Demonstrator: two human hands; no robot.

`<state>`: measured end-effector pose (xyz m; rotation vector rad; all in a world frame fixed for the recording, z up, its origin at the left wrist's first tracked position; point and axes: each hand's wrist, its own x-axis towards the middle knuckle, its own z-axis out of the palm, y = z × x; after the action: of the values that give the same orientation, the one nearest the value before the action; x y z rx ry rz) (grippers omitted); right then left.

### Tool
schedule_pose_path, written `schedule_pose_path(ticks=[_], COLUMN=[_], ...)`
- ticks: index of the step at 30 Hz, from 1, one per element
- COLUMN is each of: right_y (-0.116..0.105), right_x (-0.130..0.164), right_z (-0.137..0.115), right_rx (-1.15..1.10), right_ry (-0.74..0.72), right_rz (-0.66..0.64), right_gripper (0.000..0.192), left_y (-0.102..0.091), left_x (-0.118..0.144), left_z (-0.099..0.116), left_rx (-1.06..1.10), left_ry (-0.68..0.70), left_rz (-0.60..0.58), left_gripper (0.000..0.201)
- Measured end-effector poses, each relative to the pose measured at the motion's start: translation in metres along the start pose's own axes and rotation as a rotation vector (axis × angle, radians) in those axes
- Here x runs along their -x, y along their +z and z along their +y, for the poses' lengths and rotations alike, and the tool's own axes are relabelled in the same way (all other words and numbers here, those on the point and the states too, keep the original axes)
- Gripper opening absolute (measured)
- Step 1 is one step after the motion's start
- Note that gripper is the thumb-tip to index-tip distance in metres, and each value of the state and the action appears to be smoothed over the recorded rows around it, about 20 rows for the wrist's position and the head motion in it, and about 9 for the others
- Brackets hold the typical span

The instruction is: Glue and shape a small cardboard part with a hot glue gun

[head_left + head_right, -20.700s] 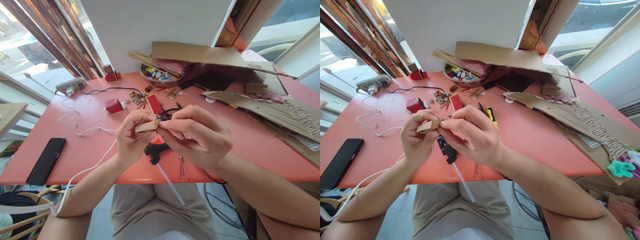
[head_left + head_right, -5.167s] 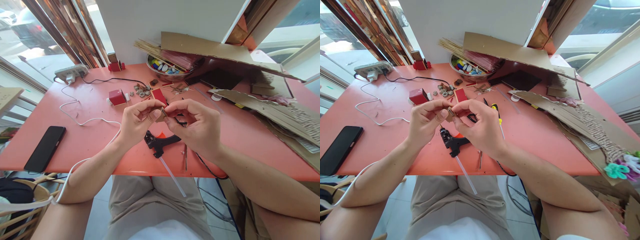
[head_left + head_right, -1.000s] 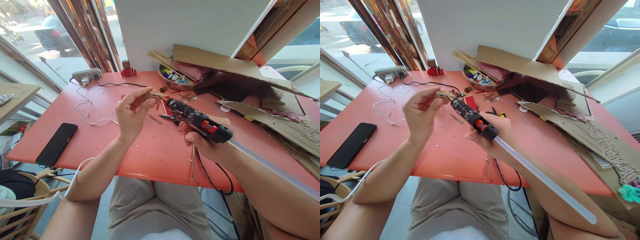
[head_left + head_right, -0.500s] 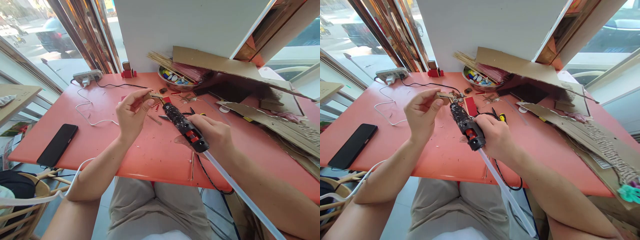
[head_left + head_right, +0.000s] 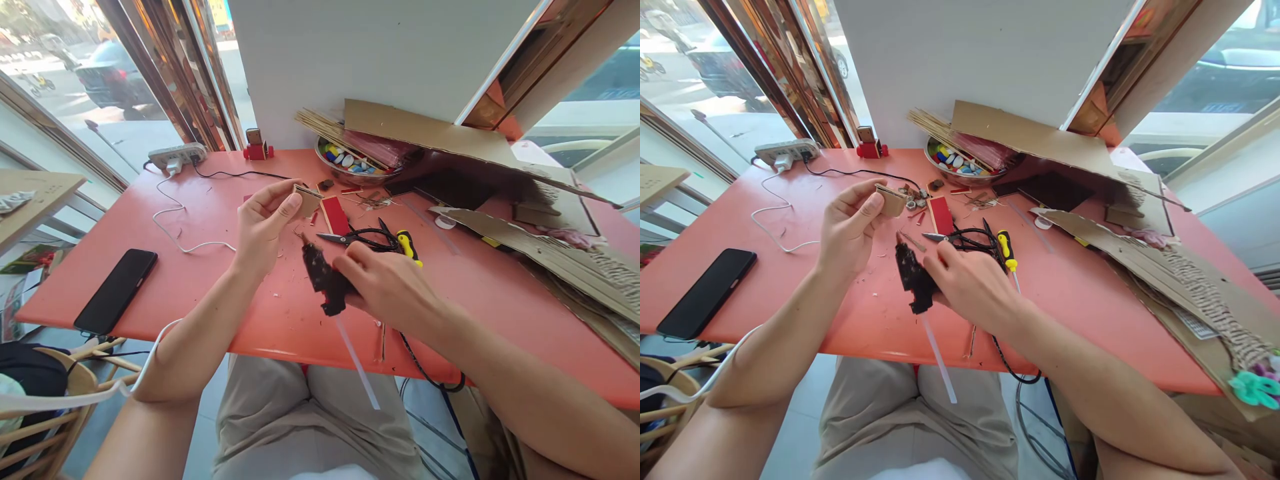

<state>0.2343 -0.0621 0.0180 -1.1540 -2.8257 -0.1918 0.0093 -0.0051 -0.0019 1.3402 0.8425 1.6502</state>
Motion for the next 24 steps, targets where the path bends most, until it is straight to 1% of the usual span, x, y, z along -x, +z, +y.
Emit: schedule_pose_path(ticks=[3,5,7,8,10,11,13,14,15,17,19,21,24], right_y=[0.0,0.001,0.001,0.001,-0.002,-0.004,-0.009,-0.011,-0.013,-0.015,-0.014,-0.013,-0.011], right_x=[-0.005,-0.008,-0.009,-0.008,-0.003,0.001,0.007,0.01,0.012,0.014,0.013,0.012,0.01], right_z=[-0.009,-0.011,-0.01,-0.008,-0.002,0.001,0.008,0.011,0.013,0.014,0.014,0.012,0.01], right_rx=[-0.075,-0.148,-0.219,-0.252,-0.319,-0.357,-0.448,-0.5,-0.554,-0.651,-0.715,-0.765,-0.857], right_ry=[-0.076,-0.086,-0.073,-0.07,-0.088,-0.101,-0.098,-0.077,-0.044,0.038,0.117,0.177,0.199], right_rz=[-0.152,-0.248,-0.284,-0.274,-0.214,-0.171,-0.05,0.034,0.135,0.348,0.496,0.547,0.548], right_gripper=[0.016,0.017,0.023,0.028,0.034,0.031,0.014,0.006,0.005,0.008,0.021,0.031,0.031], left_y=[0.001,0.003,0.006,0.007,0.011,0.012,0.016,0.018,0.021,0.025,0.03,0.034,0.038], left_x=[0.001,0.002,0.005,0.006,0.009,0.011,0.014,0.016,0.018,0.021,0.025,0.028,0.032], left_z=[0.003,0.006,0.008,0.009,0.011,0.012,0.014,0.015,0.016,0.019,0.021,0.023,0.025], left_rx=[0.069,0.088,0.099,0.105,0.119,0.128,0.151,0.165,0.182,0.217,0.247,0.249,0.214], left_ry=[-0.084,-0.115,-0.132,-0.139,-0.16,-0.175,-0.219,-0.244,-0.27,-0.321,-0.37,-0.409,-0.439], left_rz=[-0.04,-0.08,-0.115,-0.125,-0.135,-0.139,-0.137,-0.129,-0.119,-0.106,-0.116,-0.135,-0.168], left_gripper=[0.05,0.051,0.052,0.053,0.053,0.053,0.051,0.05,0.048,0.044,0.042,0.042,0.04])
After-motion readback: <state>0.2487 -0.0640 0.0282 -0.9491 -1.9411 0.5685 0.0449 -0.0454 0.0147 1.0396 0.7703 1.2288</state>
